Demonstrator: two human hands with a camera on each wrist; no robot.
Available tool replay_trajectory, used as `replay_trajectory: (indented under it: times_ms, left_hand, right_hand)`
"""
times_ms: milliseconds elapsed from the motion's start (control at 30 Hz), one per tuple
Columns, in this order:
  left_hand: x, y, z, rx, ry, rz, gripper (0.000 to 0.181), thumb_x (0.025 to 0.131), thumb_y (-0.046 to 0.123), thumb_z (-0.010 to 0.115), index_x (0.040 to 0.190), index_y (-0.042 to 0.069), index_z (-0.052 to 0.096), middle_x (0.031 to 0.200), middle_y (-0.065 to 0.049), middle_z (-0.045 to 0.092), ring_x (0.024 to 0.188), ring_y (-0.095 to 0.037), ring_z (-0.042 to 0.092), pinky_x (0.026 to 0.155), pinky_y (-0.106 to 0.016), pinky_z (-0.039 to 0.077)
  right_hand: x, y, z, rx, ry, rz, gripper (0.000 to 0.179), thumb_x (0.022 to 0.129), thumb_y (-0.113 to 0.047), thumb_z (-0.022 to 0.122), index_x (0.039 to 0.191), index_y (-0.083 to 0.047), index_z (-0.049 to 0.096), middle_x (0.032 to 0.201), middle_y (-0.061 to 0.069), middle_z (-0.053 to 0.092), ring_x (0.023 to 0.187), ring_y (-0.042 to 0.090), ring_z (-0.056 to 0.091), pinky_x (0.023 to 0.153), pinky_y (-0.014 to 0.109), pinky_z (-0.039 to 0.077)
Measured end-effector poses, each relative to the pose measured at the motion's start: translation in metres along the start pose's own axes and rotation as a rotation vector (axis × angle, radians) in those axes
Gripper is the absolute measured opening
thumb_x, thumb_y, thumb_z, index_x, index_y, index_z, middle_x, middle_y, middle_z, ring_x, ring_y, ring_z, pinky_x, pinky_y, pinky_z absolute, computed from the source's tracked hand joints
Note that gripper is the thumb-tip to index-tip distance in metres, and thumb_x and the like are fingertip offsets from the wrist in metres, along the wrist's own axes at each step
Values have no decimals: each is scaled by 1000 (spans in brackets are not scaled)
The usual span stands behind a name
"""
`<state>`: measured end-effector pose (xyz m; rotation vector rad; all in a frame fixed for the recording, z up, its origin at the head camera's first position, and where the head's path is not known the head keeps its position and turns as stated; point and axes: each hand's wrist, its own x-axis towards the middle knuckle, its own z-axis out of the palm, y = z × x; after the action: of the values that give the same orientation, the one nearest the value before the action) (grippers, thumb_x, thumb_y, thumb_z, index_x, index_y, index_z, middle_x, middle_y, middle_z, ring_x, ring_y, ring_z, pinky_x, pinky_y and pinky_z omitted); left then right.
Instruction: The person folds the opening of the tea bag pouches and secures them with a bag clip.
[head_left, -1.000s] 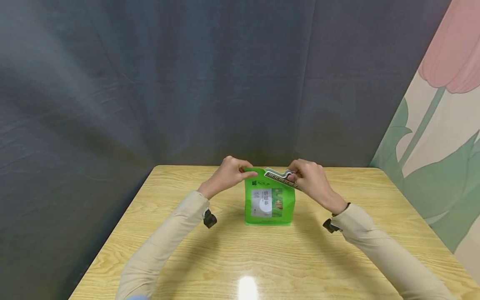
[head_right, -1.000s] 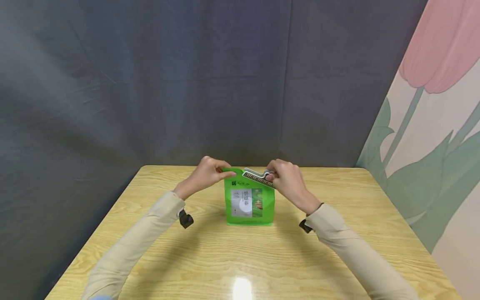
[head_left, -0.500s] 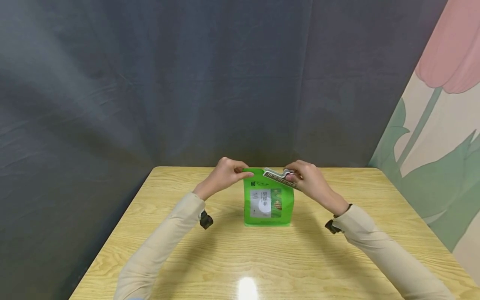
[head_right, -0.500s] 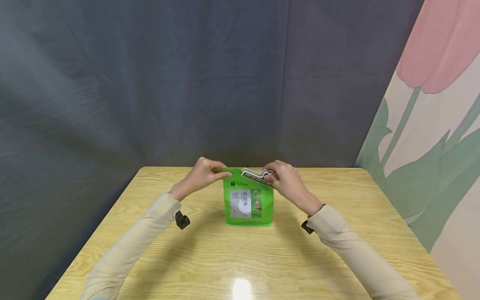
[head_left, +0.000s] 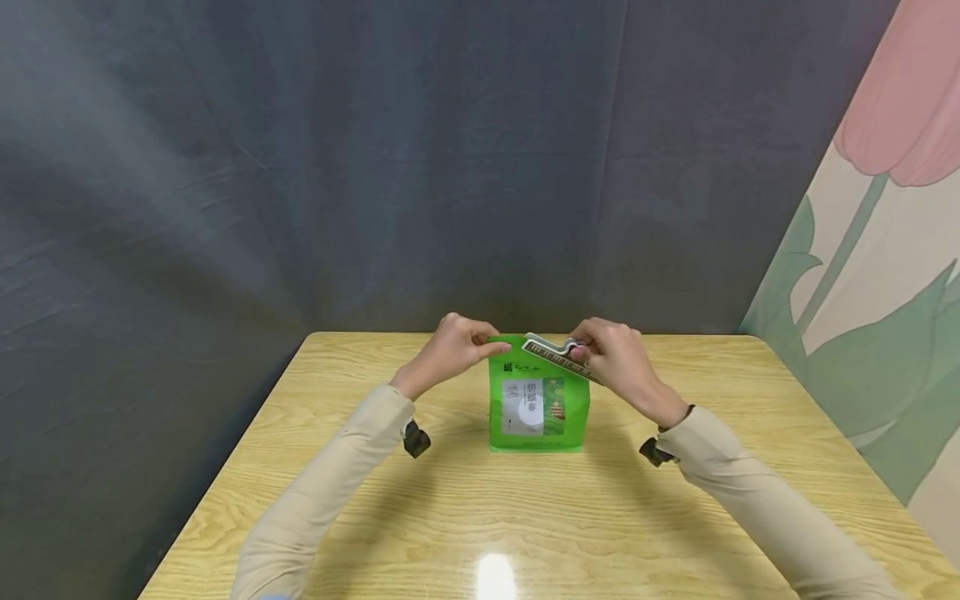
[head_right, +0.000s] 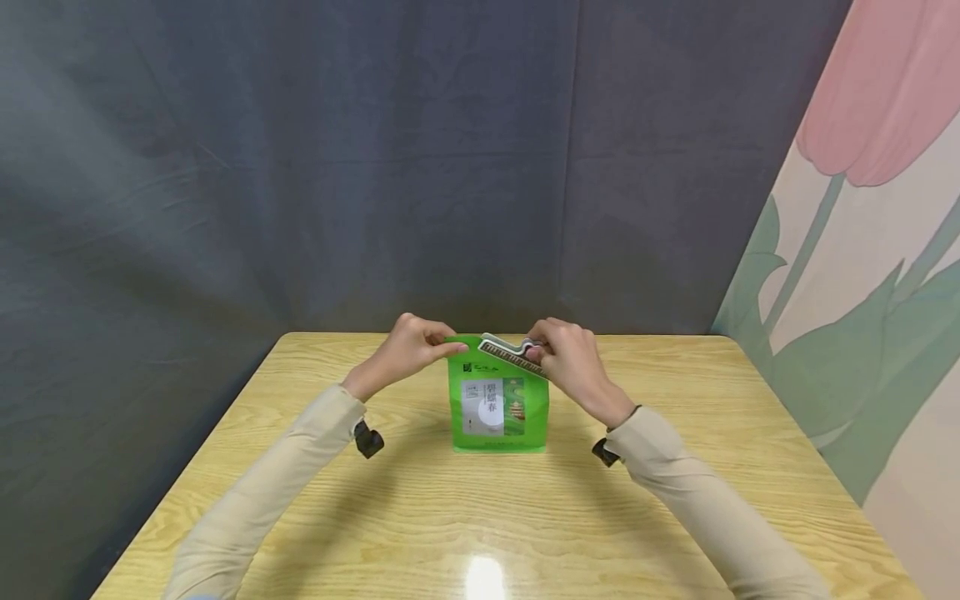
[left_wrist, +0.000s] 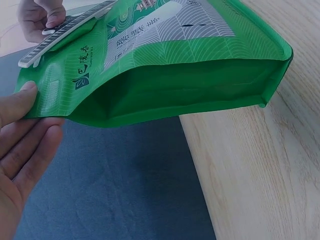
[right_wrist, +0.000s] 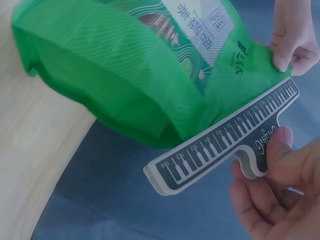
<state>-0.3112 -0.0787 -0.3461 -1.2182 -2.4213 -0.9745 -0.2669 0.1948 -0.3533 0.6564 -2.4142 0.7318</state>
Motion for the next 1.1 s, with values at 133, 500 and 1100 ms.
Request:
replay_trajectory:
  times_ms: [133, 500, 1100]
  left_hand:
    - [-1, 1, 0, 1, -4, -7, 18, 90, 21, 75, 92, 3, 78, 74, 0, 72, 49, -4, 53, 51, -20, 43]
    - [0, 1, 0, -5, -7, -28, 18, 89, 21, 76, 93, 3, 78, 75, -1, 72, 51, -3, 56, 52, -21, 46]
    - [0, -1, 1, -4, -2, -18, 16, 89, 21, 76, 91, 4, 78, 71, 1, 71, 48, -4, 52, 50, -20, 41]
  right_hand:
    - [2, -3, 1, -8, 10, 4, 13, 81, 7, 69, 81, -6, 73, 73, 2, 63, 60, 15, 48, 57, 34, 38]
    - [3, -5, 3, -16, 13, 21, 11, 81, 6, 71, 82, -4, 73, 72, 3, 62, 59, 16, 48, 57, 35, 38]
    - [8, -9, 1, 3, 9, 24, 8, 82, 4, 74, 84, -4, 73, 73, 3, 63, 60, 17, 49, 58, 35, 38]
